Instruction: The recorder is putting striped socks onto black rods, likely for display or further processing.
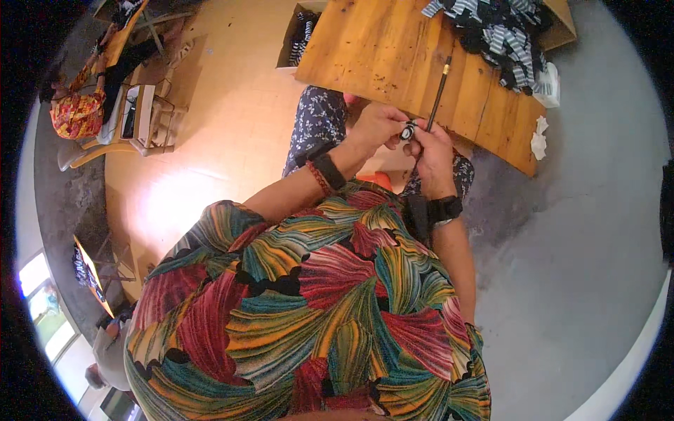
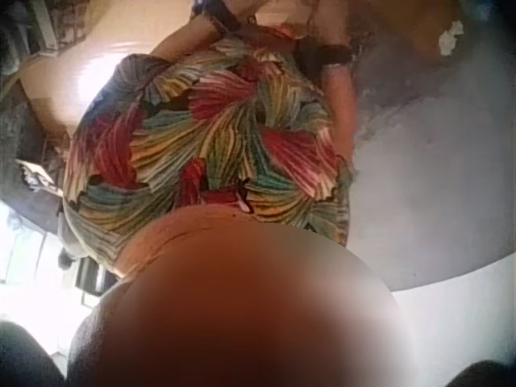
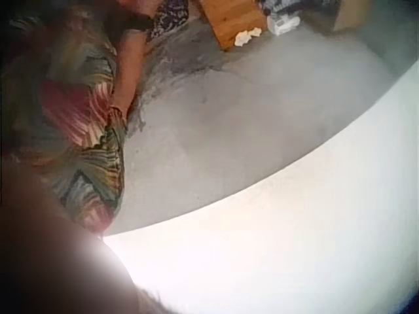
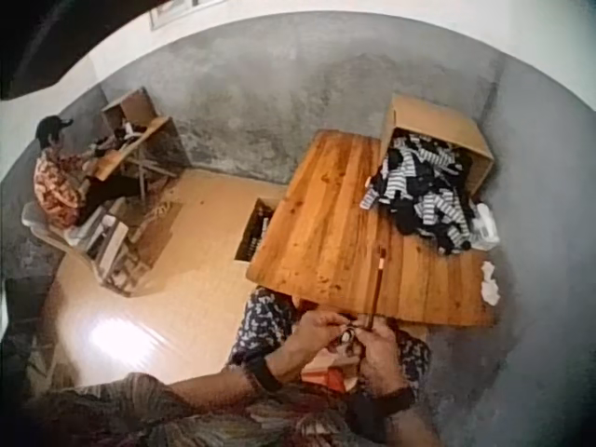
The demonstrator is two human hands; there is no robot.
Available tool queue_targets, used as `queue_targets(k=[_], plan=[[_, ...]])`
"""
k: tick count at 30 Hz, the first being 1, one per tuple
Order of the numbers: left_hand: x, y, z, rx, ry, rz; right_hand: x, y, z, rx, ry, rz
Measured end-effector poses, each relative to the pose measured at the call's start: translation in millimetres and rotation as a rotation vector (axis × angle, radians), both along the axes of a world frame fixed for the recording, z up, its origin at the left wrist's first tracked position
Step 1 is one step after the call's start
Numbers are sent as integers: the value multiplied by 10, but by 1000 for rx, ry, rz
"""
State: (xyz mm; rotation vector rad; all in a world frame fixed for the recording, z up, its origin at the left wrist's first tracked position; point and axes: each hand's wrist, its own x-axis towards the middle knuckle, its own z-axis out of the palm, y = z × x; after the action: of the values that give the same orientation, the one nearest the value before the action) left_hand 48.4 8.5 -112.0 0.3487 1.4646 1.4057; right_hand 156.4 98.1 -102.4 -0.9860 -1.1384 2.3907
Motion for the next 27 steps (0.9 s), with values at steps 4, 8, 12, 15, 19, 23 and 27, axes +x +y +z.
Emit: queue_targets(k=[4, 8, 12, 15, 19, 23, 27], plan=[[-10, 5, -216, 74, -81, 25, -27, 2, -44, -37, 26, 25], [19, 10, -173, 169, -355, 272, -85, -37, -35, 144, 22, -42], [-54, -43, -175, 258, -338, 262, -113, -44, -60, 406, -145, 10], [-90, -7, -278, 446, -471, 342, -176, 15, -210, 1016, -145, -11], [-75, -41, -217, 394, -561, 212, -155, -47, -226, 975, -107, -114], [-33, -100, -50, 455, -700, 72, -150, 15, 144, 203, -105, -89], [-58, -51, 1, 415, -527, 103, -93, 47, 330, 5, 26, -80]])
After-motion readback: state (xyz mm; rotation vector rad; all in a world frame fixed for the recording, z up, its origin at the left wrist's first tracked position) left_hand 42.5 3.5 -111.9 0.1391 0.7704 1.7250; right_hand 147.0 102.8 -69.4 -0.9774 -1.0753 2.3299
